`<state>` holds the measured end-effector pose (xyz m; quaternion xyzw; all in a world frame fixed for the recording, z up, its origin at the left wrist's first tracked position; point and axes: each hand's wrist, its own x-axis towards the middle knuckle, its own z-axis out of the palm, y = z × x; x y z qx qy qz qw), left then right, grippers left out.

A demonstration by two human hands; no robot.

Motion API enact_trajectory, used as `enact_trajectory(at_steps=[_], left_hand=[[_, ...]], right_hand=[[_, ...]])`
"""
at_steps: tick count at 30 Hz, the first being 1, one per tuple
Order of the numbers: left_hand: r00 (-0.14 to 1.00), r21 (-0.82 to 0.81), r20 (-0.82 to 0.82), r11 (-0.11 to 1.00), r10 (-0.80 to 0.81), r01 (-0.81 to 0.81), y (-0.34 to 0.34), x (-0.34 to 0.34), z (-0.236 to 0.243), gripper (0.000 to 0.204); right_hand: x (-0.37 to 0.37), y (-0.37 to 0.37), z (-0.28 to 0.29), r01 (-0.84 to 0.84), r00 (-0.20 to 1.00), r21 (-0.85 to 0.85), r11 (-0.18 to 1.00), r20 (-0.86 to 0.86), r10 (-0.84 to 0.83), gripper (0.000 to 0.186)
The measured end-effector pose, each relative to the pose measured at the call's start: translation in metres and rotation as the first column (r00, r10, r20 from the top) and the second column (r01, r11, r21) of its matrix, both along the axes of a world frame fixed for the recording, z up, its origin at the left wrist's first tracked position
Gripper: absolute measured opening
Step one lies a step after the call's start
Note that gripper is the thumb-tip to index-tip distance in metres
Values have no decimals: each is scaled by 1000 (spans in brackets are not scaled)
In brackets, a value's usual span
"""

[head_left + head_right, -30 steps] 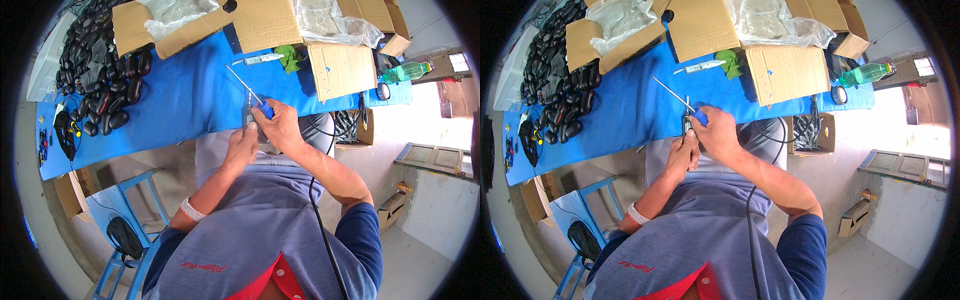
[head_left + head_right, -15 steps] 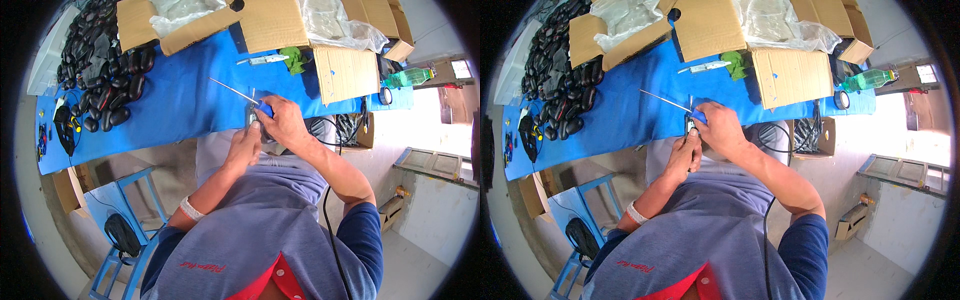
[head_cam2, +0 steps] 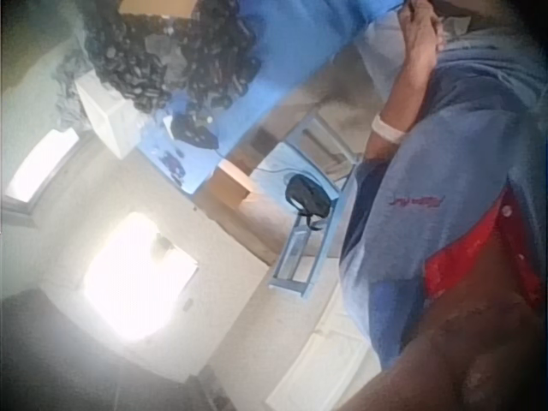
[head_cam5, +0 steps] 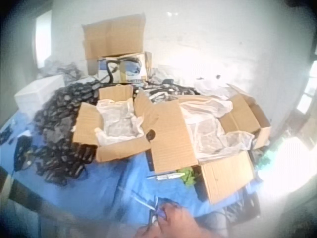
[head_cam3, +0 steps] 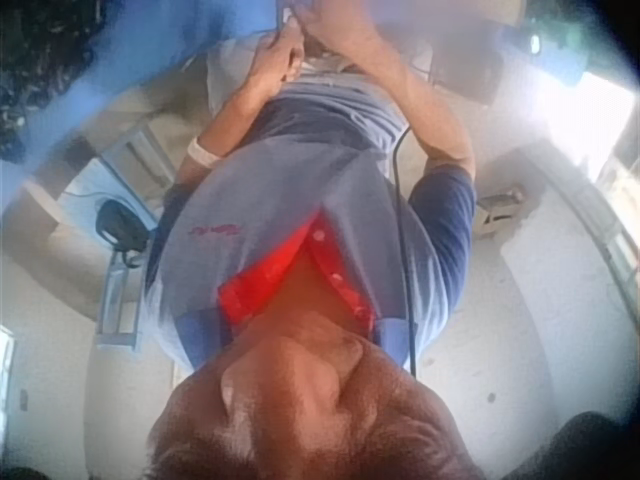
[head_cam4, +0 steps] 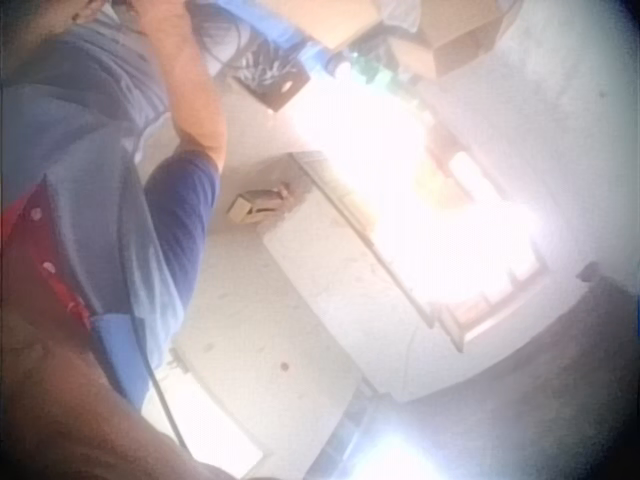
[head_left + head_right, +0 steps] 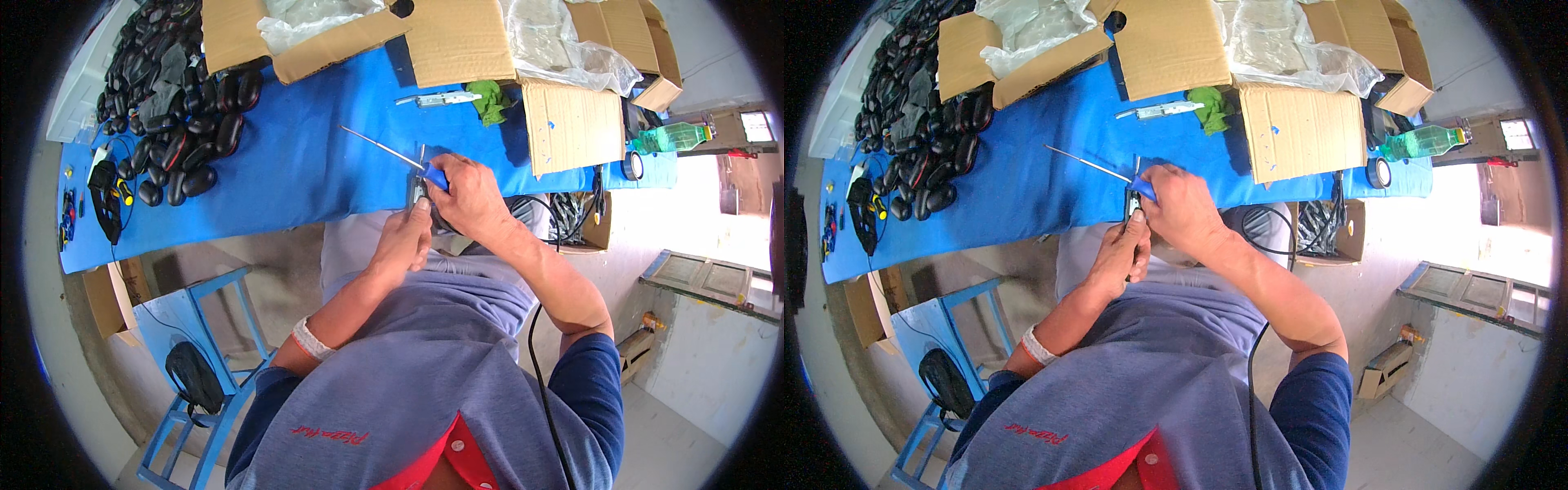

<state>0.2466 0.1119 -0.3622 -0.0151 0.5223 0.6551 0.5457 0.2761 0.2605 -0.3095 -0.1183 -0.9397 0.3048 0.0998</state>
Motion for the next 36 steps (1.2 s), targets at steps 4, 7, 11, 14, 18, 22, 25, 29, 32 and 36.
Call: enact_trajectory(at_steps=[4, 7, 11, 14, 18, 22, 25, 29, 32, 36], left_hand=[[998, 1, 60, 1000, 9, -9, 1, 0, 3, 49], [997, 14, 77, 1000, 9, -10, 2, -2, 4, 49], [997, 24, 83, 1000, 9, -11, 1, -2, 5, 49], [996, 35, 84, 999, 8, -11, 0, -2, 0, 48], [995, 31, 100, 999, 17, -20, 1, -1, 1, 48], [989, 66, 146, 998, 13, -23, 0, -2, 0, 49], [988, 77, 157, 997, -3, -9, 0, -4, 4, 47], [987, 87, 159, 996, -20, 6, 0, -5, 7, 48], [988, 94, 154, 995, -33, 19, -3, -4, 8, 48], [988, 125, 147, 992, -39, 20, -6, -4, 7, 49]], right_hand=[[0, 0, 4, 1, 1000, -13, 1000, 31, -1, 19], [-1, -3, 12, 44, 997, -23, 999, 65, -43, 17], [-2, -1, 3, 63, 998, 27, 998, 6, -63, 22], [-4, 1, 3, 57, 997, 31, 998, 54, -59, 23], [-5, 3, 0, 44, 999, -10, 999, 22, -43, 22], [-4, 5, 1, 77, 995, -98, 992, 66, -71, 22], [-2, 15, 0, 142, 987, -253, 957, 106, -119, 19], [-12, 20, 22, 193, 965, -440, 877, -75, -250, 17], [-41, 21, 59, 192, 917, -379, 905, -258, -303, 19], [-110, 21, 111, 136, 899, -306, 942, -362, -247, 24]])
